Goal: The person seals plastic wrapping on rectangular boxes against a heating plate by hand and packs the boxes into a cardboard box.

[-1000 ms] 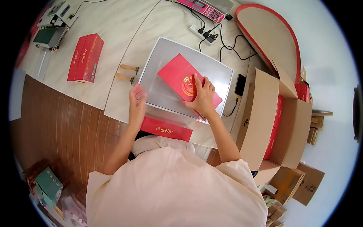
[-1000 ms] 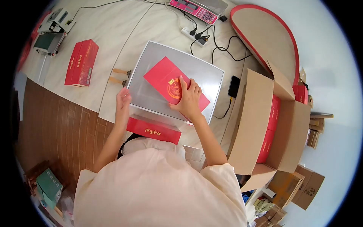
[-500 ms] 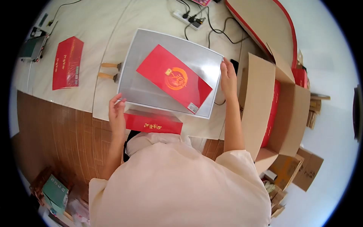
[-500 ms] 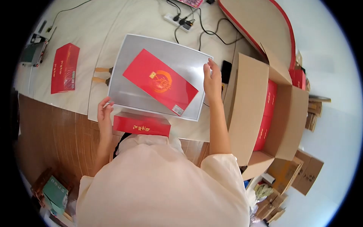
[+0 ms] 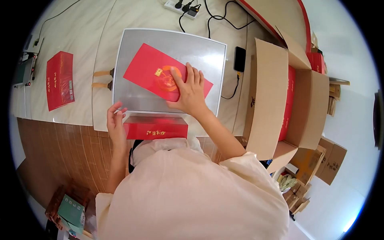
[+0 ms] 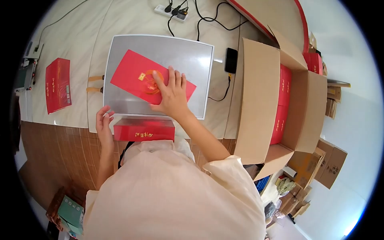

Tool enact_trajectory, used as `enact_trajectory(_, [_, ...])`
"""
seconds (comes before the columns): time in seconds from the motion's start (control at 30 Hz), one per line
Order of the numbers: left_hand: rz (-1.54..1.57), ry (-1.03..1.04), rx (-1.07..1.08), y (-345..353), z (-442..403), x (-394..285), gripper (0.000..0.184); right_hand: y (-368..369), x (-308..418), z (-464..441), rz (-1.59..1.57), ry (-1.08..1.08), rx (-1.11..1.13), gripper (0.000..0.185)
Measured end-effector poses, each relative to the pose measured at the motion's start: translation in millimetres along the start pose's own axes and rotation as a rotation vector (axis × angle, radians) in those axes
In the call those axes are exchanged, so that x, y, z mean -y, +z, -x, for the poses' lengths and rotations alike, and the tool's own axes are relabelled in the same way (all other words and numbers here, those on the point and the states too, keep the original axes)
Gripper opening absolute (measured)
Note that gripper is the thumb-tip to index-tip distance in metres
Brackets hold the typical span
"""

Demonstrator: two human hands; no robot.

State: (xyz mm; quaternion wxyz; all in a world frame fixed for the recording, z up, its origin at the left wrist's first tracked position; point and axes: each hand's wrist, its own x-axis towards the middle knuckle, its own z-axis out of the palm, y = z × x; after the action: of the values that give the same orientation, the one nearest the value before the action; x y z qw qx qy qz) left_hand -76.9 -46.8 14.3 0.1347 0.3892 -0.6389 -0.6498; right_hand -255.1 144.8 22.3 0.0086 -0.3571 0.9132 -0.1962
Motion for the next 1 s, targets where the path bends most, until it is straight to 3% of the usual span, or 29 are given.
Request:
enact_trajectory(0.1, [0.033, -0.039, 0.002, 2.5, 2.0, 3.5, 0.028, 4.8, 0.3, -16.9, -0.031, -0.067, -0.067, 0.090])
enact_trajectory(0.4, [0.090, -0.093, -0.034, -7.6, 14.2, 3.4, 0.023, 28.3, -31.1, -111.4, 0.006, -0.157, -0.165, 0.084])
enact_trajectory(0.5, [0.068, -0.090, -0.026, -13.8, 20.5, 12.0, 0.022, 33.1, -38.2, -128.5, 0.058, -0.098, -0.205, 0.083])
enact_trajectory(1.0, [0.137, -0.026, 0.117, 3.9, 17.8, 0.1, 0.022, -15.5, -30.4, 31.1, 0.082, -0.025, -0.102, 0.091])
